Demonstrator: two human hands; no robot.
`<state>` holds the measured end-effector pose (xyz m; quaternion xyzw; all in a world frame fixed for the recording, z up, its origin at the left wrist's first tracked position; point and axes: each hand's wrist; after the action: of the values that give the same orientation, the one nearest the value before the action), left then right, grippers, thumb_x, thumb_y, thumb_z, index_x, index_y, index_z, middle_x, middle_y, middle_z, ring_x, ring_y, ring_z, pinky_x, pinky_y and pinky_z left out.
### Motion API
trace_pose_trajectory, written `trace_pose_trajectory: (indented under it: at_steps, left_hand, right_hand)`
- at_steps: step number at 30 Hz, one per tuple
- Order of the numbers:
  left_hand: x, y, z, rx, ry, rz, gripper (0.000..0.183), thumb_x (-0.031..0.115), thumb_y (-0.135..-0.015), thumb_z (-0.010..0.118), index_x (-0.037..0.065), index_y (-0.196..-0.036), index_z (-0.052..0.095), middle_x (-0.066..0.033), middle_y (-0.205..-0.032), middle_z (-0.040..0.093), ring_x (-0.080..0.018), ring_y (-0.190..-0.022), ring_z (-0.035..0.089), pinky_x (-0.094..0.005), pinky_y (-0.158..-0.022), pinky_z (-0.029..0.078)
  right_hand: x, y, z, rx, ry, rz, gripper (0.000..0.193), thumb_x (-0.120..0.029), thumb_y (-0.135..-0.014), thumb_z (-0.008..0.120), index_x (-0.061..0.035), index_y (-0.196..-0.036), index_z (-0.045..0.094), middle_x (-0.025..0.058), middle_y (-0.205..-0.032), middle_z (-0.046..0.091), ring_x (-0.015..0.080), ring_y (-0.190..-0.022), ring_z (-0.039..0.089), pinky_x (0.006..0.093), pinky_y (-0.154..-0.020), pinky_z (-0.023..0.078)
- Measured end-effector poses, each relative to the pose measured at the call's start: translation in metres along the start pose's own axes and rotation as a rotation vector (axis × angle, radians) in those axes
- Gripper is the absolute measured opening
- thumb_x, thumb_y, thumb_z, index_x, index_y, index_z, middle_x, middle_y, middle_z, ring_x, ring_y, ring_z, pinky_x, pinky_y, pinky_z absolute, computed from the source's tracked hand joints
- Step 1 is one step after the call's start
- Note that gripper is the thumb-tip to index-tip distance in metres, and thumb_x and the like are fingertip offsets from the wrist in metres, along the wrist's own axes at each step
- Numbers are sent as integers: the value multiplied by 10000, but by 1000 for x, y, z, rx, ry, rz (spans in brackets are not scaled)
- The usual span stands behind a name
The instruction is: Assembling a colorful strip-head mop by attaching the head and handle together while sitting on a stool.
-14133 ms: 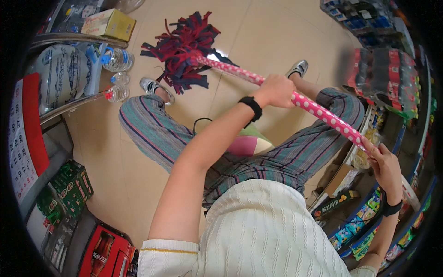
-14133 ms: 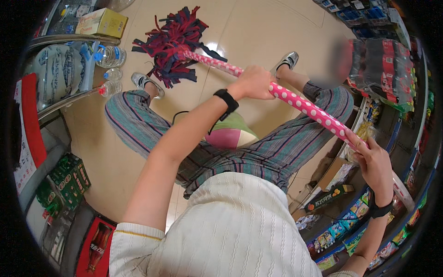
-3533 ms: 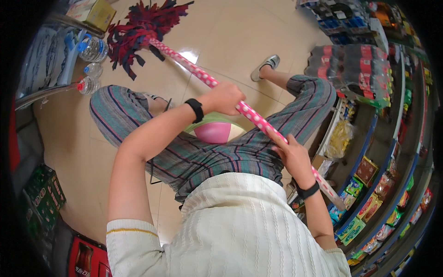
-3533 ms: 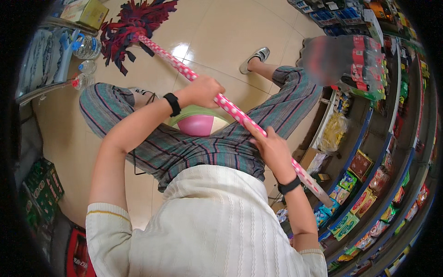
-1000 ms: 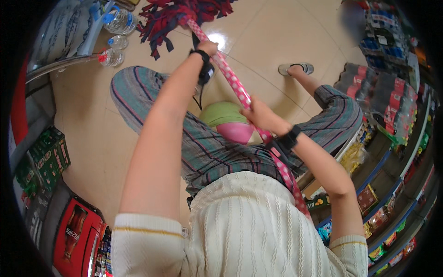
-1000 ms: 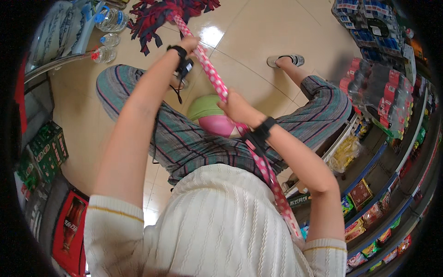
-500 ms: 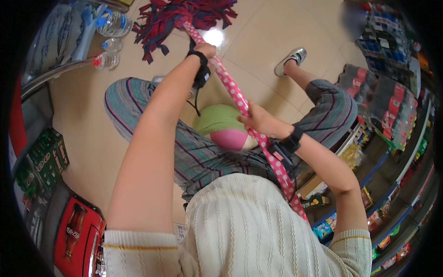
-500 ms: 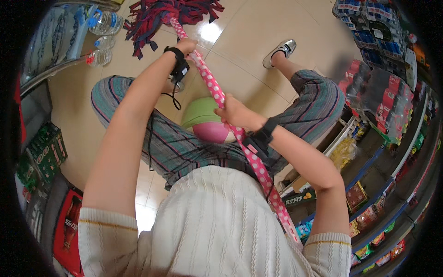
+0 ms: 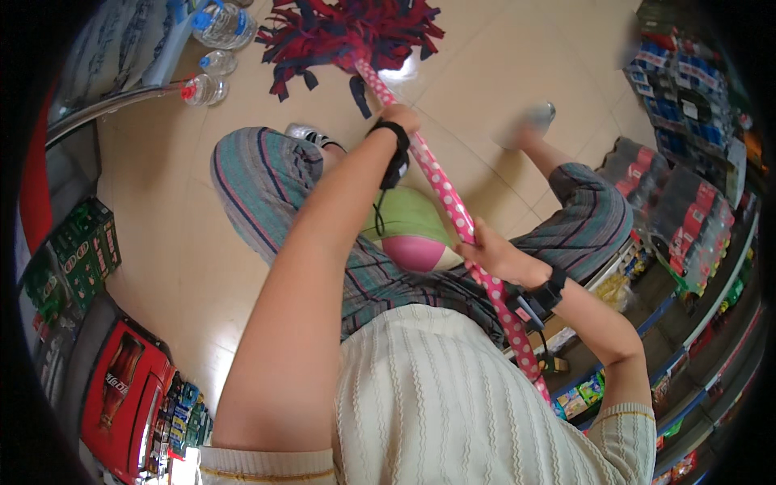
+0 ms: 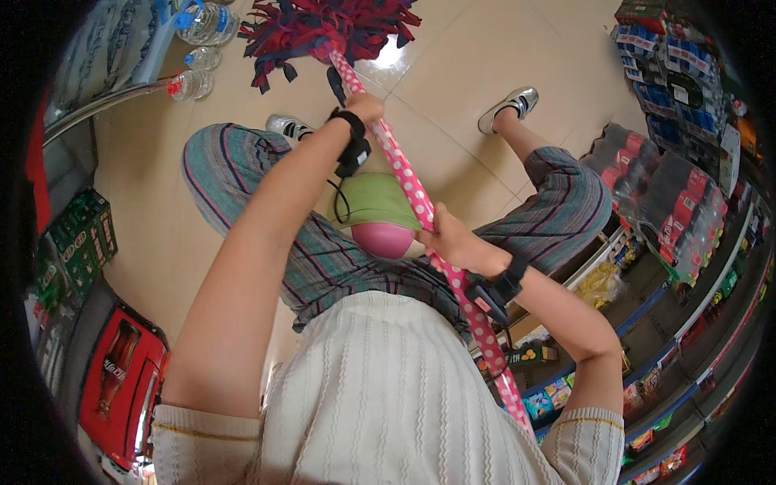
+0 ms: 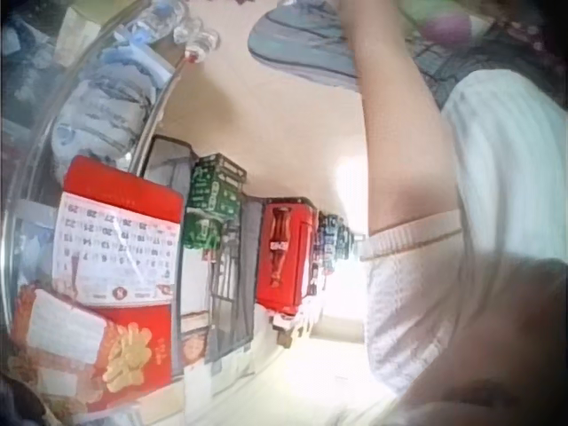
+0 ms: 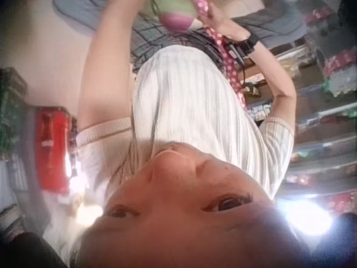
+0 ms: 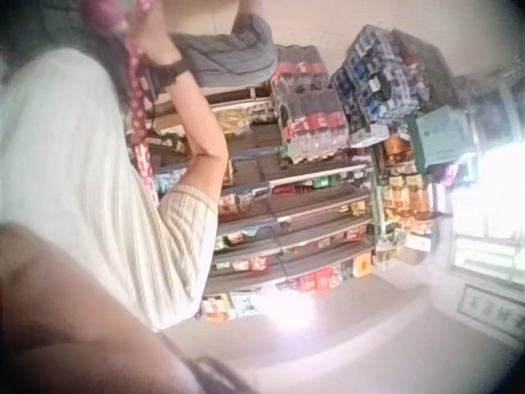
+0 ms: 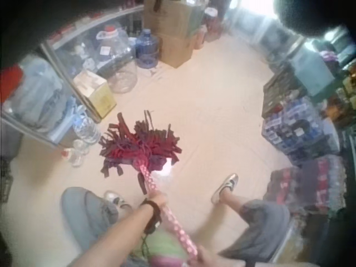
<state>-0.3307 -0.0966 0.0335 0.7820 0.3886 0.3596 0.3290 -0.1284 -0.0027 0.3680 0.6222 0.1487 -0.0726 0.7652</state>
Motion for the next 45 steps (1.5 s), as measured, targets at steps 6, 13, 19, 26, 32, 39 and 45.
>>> trace_pose_trajectory:
  at_steps: [6,13,19,26,32,39,45]
  left_hand:
    - [-32,-5,-93,77,-122,178,384,235,-962,427,-78,-958,648,-203,-872,716,-306,-698,721,-435,-590,596]
    - [-41,22,-85,48,-90,173,238,205,-887,604,1,-989,671,-184,-921,730,-317,-755,725,-431,-577,580]
    - [28,88,-48,49,-117,75,261,182,-820,583,92,-976,772,-131,-958,747,-309,-933,718,-445,-802,547]
    - [-1,9,-74,140,-250,330,171,222,-836,624,80,-825,719,-175,-886,714,-341,-823,710,-460,-690,556]
    - [-146,-109,-131,72,657,-104,341,263,-949,469,-11,-1106,598,-216,-964,679,-361,-845,707,-479,-738,569]
    - [20,-48,-34,41,1153,-54,284,217,-958,488,-15,-1051,625,-210,-1035,689,-335,-985,677,-467,-773,561]
    - [50,3,-62,-287,1526,254,242,123,-990,423,-19,-1186,441,-192,-1065,623,-343,-1033,654,-513,-906,559]
  right_hand:
    - [-23,-61,-3,129,78,-177,327,-201,-977,617,21,-1019,379,111,-703,569,176,-508,578,333,-443,469]
    - [-23,-40,-4,47,85,-150,317,-249,-1004,592,-16,-1040,380,59,-719,544,123,-542,557,281,-462,459]
    - [1,18,-8,-8,31,28,306,-220,-1003,587,-29,-1040,351,50,-697,516,123,-505,546,283,-450,455]
    - [-16,-43,-19,126,-16,7,359,-217,-978,621,-7,-1010,332,91,-696,559,161,-498,578,305,-427,455]
    - [-87,-90,-7,98,-38,-303,316,-215,-986,618,-11,-1038,383,92,-711,581,152,-546,597,312,-459,462]
    - [21,-40,-59,236,266,-207,369,-200,-957,641,4,-1129,385,169,-821,606,210,-576,632,357,-533,506]
    - [-8,57,-89,365,614,-320,448,-53,-924,583,-16,-1329,394,268,-952,615,471,-876,599,465,-757,488]
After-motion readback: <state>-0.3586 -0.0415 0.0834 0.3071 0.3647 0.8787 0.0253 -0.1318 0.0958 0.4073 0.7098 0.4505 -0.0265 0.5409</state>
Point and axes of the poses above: each hand's wrist, its own y-axis away from the middle knuckle, its own z-axis out of the palm, x = y × z
